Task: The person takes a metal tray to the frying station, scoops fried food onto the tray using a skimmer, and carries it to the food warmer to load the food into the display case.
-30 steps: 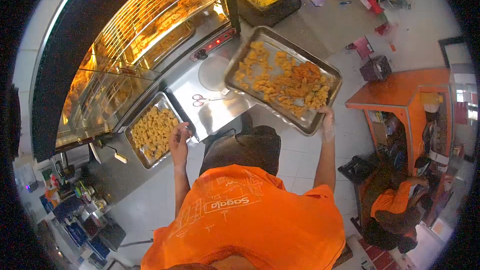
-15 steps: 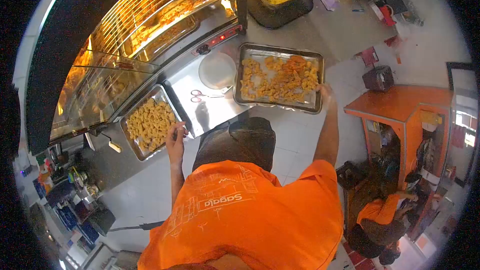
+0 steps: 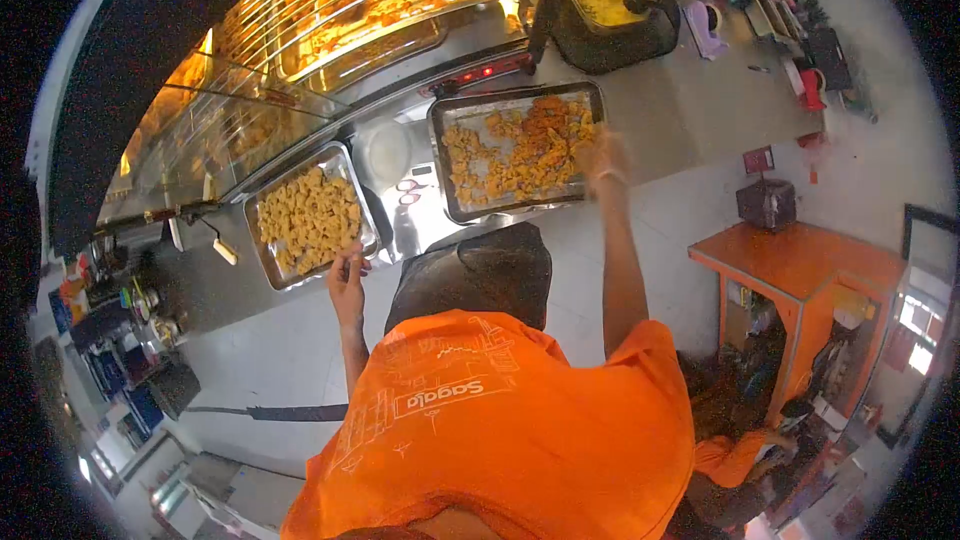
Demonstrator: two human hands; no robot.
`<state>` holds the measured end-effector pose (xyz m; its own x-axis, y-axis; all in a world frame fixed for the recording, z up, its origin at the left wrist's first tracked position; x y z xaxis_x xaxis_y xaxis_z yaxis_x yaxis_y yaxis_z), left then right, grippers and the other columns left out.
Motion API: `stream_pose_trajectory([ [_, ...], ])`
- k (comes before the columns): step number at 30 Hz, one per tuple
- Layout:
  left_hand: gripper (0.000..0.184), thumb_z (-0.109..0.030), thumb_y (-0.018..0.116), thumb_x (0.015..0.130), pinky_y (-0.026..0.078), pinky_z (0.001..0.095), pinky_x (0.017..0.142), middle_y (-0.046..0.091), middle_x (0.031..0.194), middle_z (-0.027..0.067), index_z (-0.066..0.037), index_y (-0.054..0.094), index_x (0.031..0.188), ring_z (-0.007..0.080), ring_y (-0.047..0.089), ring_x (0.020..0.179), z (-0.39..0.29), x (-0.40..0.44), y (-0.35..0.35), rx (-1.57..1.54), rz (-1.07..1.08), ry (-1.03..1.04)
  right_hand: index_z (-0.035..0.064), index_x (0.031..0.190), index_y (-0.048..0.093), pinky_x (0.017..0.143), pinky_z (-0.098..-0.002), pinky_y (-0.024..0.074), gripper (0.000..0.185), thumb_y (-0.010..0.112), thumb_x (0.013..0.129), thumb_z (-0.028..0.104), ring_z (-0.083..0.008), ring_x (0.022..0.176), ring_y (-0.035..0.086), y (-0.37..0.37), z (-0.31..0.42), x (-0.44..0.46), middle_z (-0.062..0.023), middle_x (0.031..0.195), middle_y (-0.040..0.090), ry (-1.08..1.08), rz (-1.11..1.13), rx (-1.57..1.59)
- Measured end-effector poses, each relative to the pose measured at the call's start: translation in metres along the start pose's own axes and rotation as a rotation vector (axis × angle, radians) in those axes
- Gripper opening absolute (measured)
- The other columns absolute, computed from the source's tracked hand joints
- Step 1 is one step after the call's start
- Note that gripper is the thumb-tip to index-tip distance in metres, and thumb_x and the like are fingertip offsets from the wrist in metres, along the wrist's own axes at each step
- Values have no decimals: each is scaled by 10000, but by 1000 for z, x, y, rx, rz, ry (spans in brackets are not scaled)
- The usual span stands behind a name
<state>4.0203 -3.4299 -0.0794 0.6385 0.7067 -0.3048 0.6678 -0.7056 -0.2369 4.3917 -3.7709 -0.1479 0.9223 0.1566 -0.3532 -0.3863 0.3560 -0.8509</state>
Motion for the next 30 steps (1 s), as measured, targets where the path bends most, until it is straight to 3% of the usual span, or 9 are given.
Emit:
stream_pose_trajectory([
  [5, 163, -121, 488, 912, 382, 198, 604, 553, 703, -11, -36, 604, 988, 51, 496, 671, 30, -9, -8, -15, -20, -62, 4, 1163, 502, 913, -425, 420, 694, 706, 663, 439, -326, 1066, 527, 104, 72, -72, -174, 1099, 590, -17, 275, -195],
  [7, 163, -117, 489, 910, 392, 200, 605, 555, 695, -6, -35, 604, 993, 58, 505, 662, 36, -14, -11, 20, -33, -67, 9, 1209, 471, 956, -424, 388, 758, 710, 650, 463, -327, 1108, 500, 107, 104, -91, -191, 1130, 570, -35, 116, -181],
  [13, 163, -108, 499, 896, 447, 216, 611, 578, 681, 17, -40, 617, 985, 79, 559, 664, 68, -31, -35, 124, -50, -58, 93, 1252, 450, 896, -402, 443, 641, 666, 692, 321, -365, 1055, 532, 138, 189, -112, -274, 1293, 395, -745, -236, -560],
  [17, 168, -106, 488, 895, 459, 224, 609, 592, 671, 31, -43, 621, 975, 88, 574, 655, 99, -38, -58, 142, -103, -93, 179, 1213, 500, 883, -410, 446, 511, 603, 712, 187, -384, 1055, 524, 173, 178, -74, -250, 1320, 369, -426, 89, -236],
  [20, 170, -105, 482, 895, 464, 228, 607, 603, 678, 41, -45, 623, 969, 96, 580, 648, 127, -47, -78, 137, -132, -129, 179, 1153, 546, 854, -422, 461, 452, 602, 705, 176, -359, 994, 558, 190, 161, -46, -189, 1244, 465, -516, 109, -276],
  [21, 171, -105, 480, 895, 466, 230, 606, 606, 682, 44, -46, 623, 967, 99, 582, 647, 136, -51, -86, 141, -144, -145, 139, 1002, 600, 757, -393, 484, 296, 609, 708, 169, -288, 862, 604, 157, 180, -61, -123, 1015, 591, -595, -89, -215],
  [24, 171, -124, 485, 899, 469, 237, 602, 609, 686, 49, -46, 620, 969, 105, 584, 640, 159, -63, -108, 145, -144, -143, 114, 848, 603, 669, -339, 470, 150, 613, 708, 165, -215, 742, 588, 141, 176, -43, -91, 811, 614, -509, 88, 419],
  [27, 172, -146, 498, 900, 471, 241, 596, 610, 685, 49, -45, 618, 969, 110, 584, 632, 184, -65, -130, 127, -161, -182, 103, 778, 575, 608, -301, 445, 81, 602, 709, 138, -167, 673, 539, 111, 214, -64, -61, 728, 605, -376, 4, 139],
  [30, 176, -167, 509, 898, 470, 243, 591, 611, 681, 51, -49, 620, 966, 113, 582, 625, 193, -57, -147, 123, -138, -210, 108, 777, 594, 584, -320, 451, 75, 575, 705, 105, -180, 652, 547, 150, 260, -96, -59, 763, 622, -500, 118, 398],
])
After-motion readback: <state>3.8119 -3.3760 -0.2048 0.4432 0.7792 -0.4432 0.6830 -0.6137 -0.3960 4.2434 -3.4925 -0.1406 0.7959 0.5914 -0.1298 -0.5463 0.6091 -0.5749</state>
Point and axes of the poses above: each hand's wrist, its own x-axis towards the middle knuckle, its own y-axis out of the palm, z = x × y, the point moved 5 cm from there along x, towards the middle knuckle
